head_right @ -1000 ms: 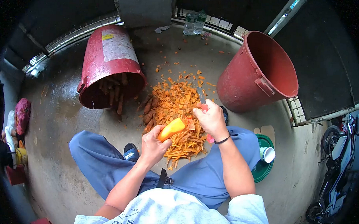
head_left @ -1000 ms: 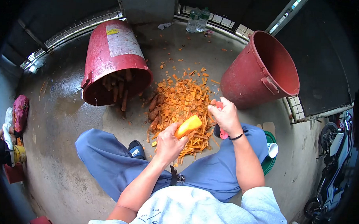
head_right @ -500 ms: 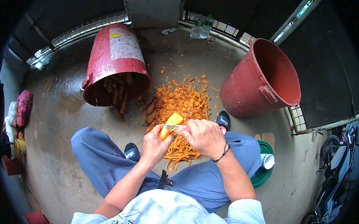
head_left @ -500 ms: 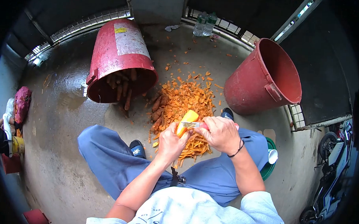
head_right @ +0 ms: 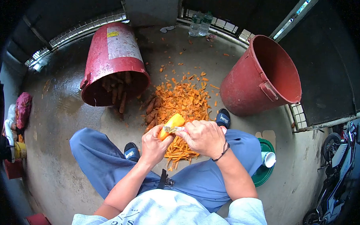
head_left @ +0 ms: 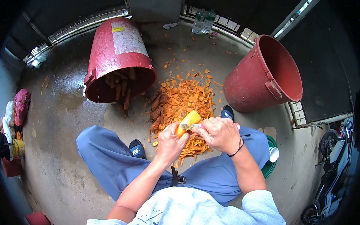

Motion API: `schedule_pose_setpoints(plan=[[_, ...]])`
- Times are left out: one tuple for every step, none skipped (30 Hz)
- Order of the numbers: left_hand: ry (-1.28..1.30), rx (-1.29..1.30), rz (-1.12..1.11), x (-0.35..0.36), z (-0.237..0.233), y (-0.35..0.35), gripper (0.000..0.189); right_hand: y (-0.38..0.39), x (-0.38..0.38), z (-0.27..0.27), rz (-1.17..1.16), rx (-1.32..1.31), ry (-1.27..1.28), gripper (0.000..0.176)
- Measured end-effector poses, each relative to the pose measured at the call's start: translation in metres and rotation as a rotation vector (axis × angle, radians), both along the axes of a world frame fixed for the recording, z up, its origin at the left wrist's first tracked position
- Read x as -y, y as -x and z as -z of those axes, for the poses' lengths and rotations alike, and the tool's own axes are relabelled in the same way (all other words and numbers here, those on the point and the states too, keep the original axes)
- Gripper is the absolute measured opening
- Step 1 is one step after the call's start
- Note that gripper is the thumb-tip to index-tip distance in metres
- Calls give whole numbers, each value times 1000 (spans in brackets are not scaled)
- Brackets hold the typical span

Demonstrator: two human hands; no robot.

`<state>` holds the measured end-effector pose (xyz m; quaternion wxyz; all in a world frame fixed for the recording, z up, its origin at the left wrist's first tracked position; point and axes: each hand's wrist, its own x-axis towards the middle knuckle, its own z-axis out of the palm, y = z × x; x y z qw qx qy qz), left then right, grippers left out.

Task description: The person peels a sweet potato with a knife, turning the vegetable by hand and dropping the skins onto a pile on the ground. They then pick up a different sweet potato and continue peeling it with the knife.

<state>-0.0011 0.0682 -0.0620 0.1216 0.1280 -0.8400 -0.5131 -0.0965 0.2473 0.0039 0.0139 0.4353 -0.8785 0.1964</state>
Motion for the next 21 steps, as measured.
schedule_pose_setpoints(plan=[[0, 0, 1, 0, 0, 0, 37, 0, 0, 1, 13, -32, 10, 35], [-12, 5, 9, 0, -1, 0, 36, 1, 0, 1, 25, -65, 19, 34], [-23, 10, 17, 1, -2, 1, 36, 1, 0, 1, 25, -66, 19, 34], [-23, 10, 16, 2, -4, 0, 36, 1, 0, 0, 24, -77, 11, 33], [-27, 3, 24, 2, -7, 0, 36, 1, 0, 0, 22, -89, 4, 32], [-31, -4, 31, 3, -9, 0, 36, 1, 0, -1, 21, -90, 4, 32], [-30, -3, 30, 3, -8, -1, 36, 3, -2, -1, 52, -81, -7, 33], [-16, -14, 42, 2, -6, -3, 37, 6, -4, -2, 82, -72, -18, 33], [-2, -26, 55, 1, -5, -5, 38, 11, -8, -4, 83, -72, -18, 33], [-3, -27, 57, -1, -6, -7, 38, 19, -15, -8, 201, -11, -23, 35], [20, -49, 56, -4, -8, -9, 39, 26, -22, -11, 320, 50, -29, 36], [42, -72, 55, -6, -9, -9, 39, 31, -28, -8, 413, 172, 38, 40], [40, -77, 55, -6, -10, -8, 39, 32, -30, -3, 413, 166, 37, 40], [13, -37, 47, -5, -10, -7, 39, 33, -31, 0, 462, 218, 98, 40], [-12, 5, 38, -4, -10, -6, 39, 32, -29, 1, 509, 273, 159, 41], [-11, 4, 34, -3, -9, -5, 39, 28, -24, 0, 544, 363, 220, 39], [-54, 67, 29, -1, -8, -4, 38, 26, -21, 3, 540, 364, 222, 39], [-97, 130, 26, 0, -9, -3, 38, 24, -20, 9, 519, 517, 463, 39], [-96, 131, 26, 1, -11, 0, 38, 23, -19, 14, 494, 668, 705, 38], [-146, 239, 17, 1, -13, 3, 38, 27, -15, 18, 465, 539, 579, 38], [-196, 350, 12, 0, -15, 3, 37, 38, -16, 10, 579, 471, -65, 38]])
